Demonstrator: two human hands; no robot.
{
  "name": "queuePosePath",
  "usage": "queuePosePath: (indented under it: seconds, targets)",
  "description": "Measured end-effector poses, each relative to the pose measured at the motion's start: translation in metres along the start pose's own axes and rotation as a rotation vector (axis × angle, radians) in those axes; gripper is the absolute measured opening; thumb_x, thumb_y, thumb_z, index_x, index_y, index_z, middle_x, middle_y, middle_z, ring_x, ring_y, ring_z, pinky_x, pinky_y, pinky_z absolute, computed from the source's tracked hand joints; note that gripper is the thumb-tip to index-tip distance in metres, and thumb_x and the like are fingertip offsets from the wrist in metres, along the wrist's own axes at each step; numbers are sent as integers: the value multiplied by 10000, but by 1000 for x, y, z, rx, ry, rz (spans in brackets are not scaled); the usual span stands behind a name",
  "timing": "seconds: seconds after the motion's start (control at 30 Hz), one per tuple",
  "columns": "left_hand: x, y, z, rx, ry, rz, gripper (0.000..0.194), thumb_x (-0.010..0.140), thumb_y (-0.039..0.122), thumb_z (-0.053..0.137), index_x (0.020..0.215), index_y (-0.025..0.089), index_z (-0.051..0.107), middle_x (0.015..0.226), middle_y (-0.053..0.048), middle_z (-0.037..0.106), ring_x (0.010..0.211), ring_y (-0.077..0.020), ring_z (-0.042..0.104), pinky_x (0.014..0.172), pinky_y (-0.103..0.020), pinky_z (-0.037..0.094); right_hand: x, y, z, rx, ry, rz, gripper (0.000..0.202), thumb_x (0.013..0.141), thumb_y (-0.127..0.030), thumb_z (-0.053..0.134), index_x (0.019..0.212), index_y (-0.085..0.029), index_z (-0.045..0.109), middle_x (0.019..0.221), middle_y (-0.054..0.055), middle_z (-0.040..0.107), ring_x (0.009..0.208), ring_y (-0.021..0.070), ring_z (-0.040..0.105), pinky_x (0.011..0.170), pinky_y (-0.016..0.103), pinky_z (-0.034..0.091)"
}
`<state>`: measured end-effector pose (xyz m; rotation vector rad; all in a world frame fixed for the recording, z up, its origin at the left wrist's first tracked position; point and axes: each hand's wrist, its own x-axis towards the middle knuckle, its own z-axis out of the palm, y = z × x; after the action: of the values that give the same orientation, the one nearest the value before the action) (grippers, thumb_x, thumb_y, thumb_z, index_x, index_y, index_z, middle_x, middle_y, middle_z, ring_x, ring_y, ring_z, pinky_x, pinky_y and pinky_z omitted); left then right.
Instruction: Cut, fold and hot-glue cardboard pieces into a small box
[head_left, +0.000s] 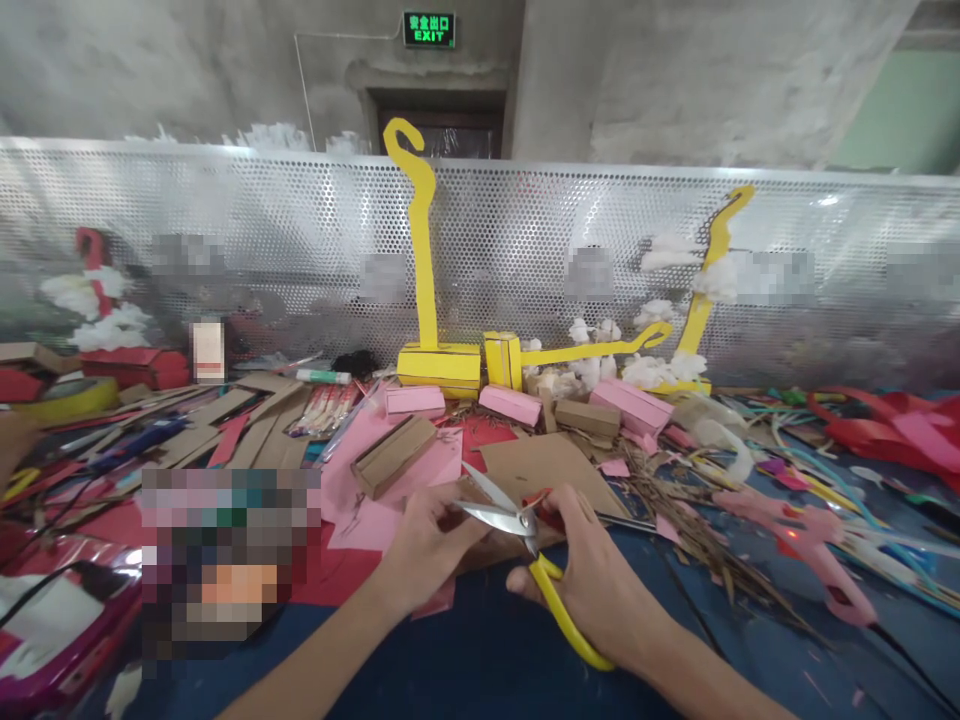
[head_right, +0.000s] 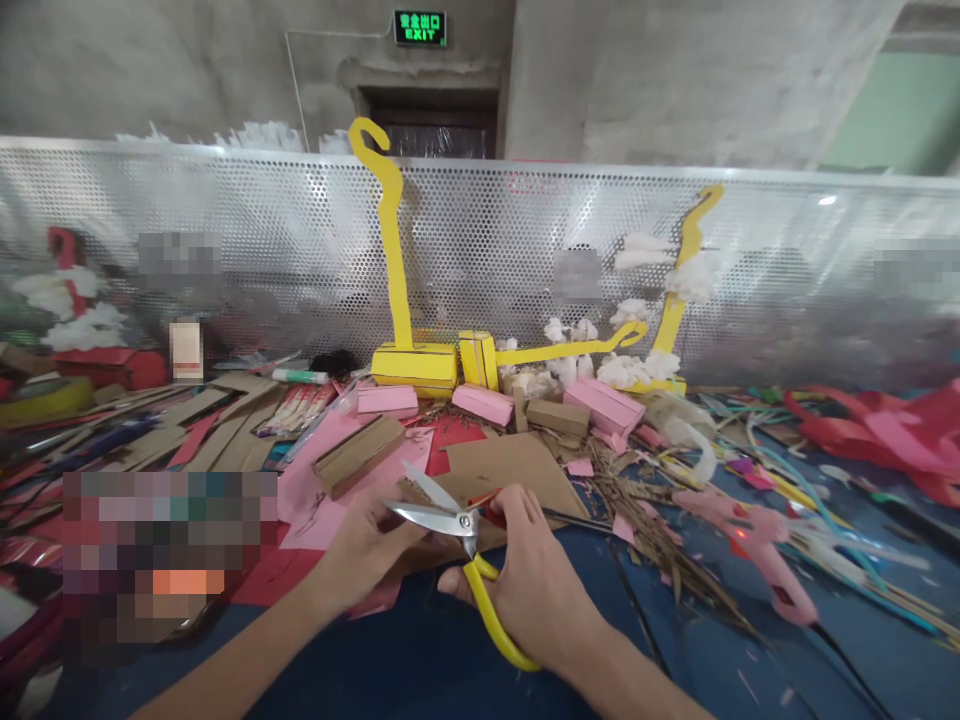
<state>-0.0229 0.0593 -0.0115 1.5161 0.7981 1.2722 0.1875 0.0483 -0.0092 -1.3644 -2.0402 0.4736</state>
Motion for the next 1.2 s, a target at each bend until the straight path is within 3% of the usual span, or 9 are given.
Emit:
queuePosePath:
  seconds: [0.3,0.6,0.83,1.0,1.2]
  targets:
    - [1,-7,-2,-16,15,-4,301,851,421,750,865,121,764,838,-102,781,760,-221,731,735,-322,593,2,7,4,47,34,1,480,703,-498,836,854,-247,455,855,16,635,756,212,572,664,305,439]
    - [4,-12,-3,-32,-3,-18,311,868,439,735,938,136,739,872,-97,778,797,-225,731,756,-322,580,5,18,12,99,54,8,538,692,-564,817,765,-256,383,664,-58,511,624,156,458,538,251,340]
    - [8,-1,-12,66,112,106,138,906,301,679,916,168,718,893,-64,753,810,-187,695,762,-277,540,8,17,7,-45,63,20,469,685,-431,823,803,-253,406,760,-21,601,683,185,535,603,282,397]
    - [4,8,-8,136,81,89,33,817,179,715,799,164,737,820,-47,745,780,-195,688,711,-254,517,3,9,2,-55,38,5,443,684,-311,816,963,-235,480,996,53,645,898,257,615,769,361,474]
    - [3,4,-3,79,74,16,93,810,243,737,775,158,727,763,-43,732,744,-197,681,700,-265,519,0,6,3,15,7,1,477,712,-330,836,1025,-234,490,1046,64,627,960,269,611,827,378,477]
